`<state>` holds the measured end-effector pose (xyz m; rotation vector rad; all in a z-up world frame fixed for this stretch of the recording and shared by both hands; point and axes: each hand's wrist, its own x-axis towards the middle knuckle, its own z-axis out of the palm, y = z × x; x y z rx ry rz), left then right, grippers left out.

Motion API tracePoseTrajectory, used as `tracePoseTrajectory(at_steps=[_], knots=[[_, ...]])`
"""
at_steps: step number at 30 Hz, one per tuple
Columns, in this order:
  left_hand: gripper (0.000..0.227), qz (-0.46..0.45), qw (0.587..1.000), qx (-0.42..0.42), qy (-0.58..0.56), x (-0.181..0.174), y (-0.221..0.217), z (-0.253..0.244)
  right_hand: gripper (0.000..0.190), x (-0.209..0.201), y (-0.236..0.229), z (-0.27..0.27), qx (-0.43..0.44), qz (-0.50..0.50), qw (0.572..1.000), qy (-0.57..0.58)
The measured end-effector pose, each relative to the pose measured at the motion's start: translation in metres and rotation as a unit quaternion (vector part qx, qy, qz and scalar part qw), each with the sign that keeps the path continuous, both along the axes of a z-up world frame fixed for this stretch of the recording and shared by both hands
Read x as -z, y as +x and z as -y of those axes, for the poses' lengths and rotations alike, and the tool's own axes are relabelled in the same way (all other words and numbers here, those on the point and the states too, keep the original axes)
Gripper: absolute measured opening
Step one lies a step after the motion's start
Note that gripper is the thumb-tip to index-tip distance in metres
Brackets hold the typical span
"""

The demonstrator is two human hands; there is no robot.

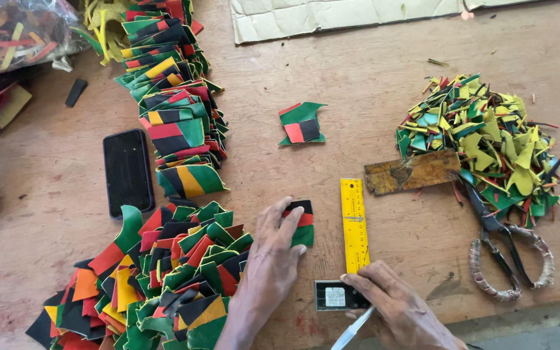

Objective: The person repeatedly picks up small multicolored fabric pieces, places a yellow ruler on them, and marks lines with a white pen. Finished pieces are stacked nearby while scraps accumulate on the table.

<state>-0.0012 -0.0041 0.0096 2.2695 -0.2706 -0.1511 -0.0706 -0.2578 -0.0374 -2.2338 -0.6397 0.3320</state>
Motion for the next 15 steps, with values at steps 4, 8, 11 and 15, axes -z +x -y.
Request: tracePoseTrajectory(at_steps=[4, 8, 11, 15], knots=[[0.064, -0.003, 1.000, 0.018, 0.012, 0.006, -0.001, 0.009, 0.075, 0.006, -0.004, 0.002, -0.020, 0.031, 0.999, -0.032], [0.058, 0.028, 0.997, 0.052, 0.047, 0.011, -0.002, 0.010, 0.066, 0.011, -0.006, 0.005, -0.035, 0.084, 0.995, -0.029], [0.058, 0.017, 0.998, 0.037, 0.040, 0.013, -0.001, 0.013, 0.063, 0.014, -0.009, 0.001, -0.045, 0.127, 0.990, -0.034], [0.068, 0.029, 0.999, 0.036, 0.020, 0.010, -0.002, 0.013, 0.059, 0.020, -0.011, -0.012, -0.085, 0.123, 0.988, -0.032]])
